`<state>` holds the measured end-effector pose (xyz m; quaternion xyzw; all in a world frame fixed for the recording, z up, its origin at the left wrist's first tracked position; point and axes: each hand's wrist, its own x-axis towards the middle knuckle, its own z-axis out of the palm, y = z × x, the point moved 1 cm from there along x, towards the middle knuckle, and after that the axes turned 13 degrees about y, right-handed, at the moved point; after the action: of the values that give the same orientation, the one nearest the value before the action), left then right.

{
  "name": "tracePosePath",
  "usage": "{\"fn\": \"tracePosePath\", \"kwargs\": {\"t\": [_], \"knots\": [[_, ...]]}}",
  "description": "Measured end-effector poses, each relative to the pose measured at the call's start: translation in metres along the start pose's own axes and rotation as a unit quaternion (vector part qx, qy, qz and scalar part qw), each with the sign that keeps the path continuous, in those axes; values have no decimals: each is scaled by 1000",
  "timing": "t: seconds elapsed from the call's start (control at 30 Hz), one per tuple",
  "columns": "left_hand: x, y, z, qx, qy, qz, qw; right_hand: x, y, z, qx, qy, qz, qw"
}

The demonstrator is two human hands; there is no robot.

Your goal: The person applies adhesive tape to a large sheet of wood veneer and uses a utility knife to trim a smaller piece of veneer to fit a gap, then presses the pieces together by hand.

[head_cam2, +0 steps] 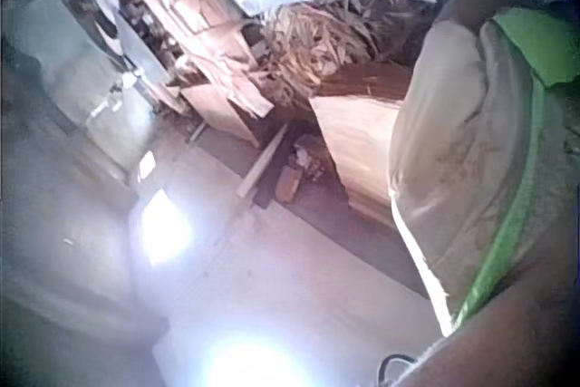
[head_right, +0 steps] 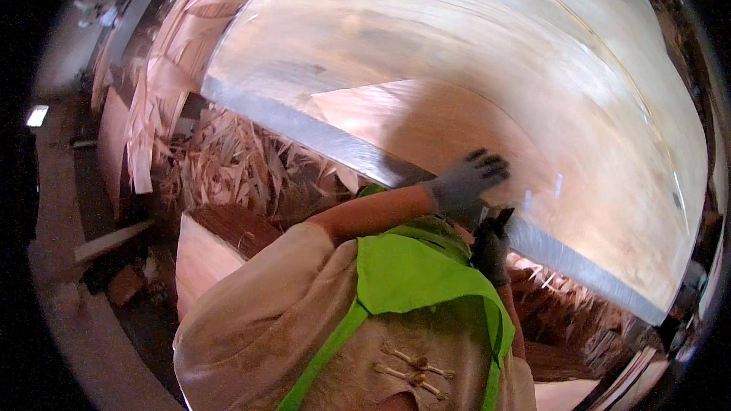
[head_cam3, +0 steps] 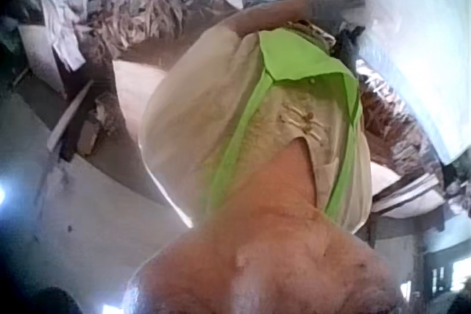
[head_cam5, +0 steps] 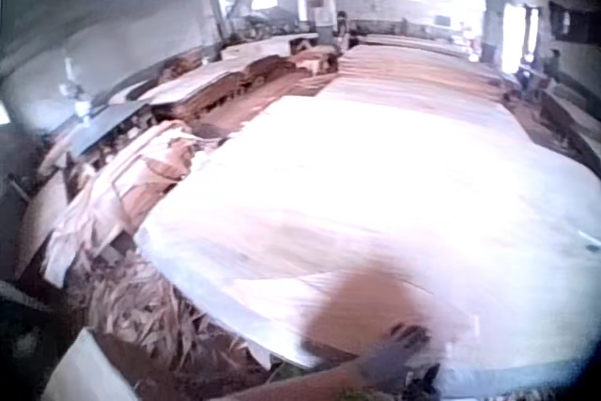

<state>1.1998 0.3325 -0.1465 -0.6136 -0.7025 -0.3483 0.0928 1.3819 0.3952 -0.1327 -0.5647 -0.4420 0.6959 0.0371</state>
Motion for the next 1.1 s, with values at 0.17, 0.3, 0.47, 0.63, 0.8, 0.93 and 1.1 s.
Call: {"fn": "tracePosePath", "kwargs": {"t": [0.17,0.3,0.47,0.63,0.8,0.93,1.1], "knots": [[-123,-91,-134,176,2,-237,955,23,-20,115,-219,-105,-232,942],[-189,-106,-206,187,79,-366,908,1,-62,255,-266,-219,-237,908],[-220,-119,-234,179,83,-414,888,22,-66,397,-351,-278,-286,847],[-225,-160,-240,215,118,-295,923,45,-49,450,-536,-226,-402,707],[-236,-177,-242,284,5,-238,929,25,-43,451,-598,-108,-441,660],[-221,-178,-255,215,-15,-283,935,13,-59,425,-629,-71,-449,630],[-197,-185,-279,116,-9,-360,926,46,-104,386,-470,-26,-536,700]]}}
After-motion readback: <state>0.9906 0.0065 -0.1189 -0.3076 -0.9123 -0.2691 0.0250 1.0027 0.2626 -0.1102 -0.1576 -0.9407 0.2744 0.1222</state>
